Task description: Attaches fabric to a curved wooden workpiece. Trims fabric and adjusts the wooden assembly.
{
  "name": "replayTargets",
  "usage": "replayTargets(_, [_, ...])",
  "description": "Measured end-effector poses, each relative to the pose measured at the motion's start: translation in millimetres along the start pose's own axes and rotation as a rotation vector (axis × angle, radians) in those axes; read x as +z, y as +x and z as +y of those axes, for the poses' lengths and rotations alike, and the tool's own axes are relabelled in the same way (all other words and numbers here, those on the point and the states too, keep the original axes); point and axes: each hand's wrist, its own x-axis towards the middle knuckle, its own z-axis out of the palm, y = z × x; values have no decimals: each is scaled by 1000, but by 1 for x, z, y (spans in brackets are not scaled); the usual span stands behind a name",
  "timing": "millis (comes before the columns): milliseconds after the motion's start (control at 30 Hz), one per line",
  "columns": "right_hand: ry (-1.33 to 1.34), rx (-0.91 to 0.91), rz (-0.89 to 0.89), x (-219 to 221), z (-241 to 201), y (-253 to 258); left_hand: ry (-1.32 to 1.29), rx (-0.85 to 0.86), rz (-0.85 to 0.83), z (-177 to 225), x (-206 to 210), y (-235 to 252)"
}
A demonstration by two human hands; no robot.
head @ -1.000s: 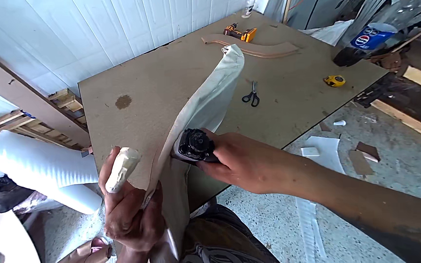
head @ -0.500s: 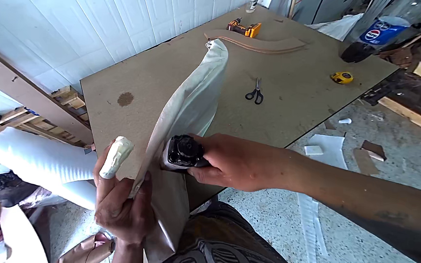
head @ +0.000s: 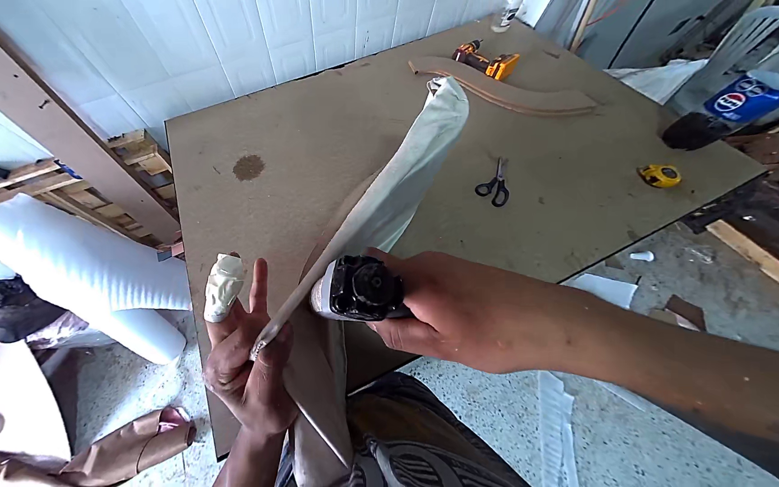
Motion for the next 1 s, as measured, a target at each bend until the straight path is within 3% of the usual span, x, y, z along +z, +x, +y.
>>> replayTargets(767, [-75, 12, -224, -4, -53, -1, -76, -97, 179, -17, -12, -1])
replayTargets(1000, [-100, -108, -139, 11, -59, -4, 12, -140, 82, -16, -27, 10])
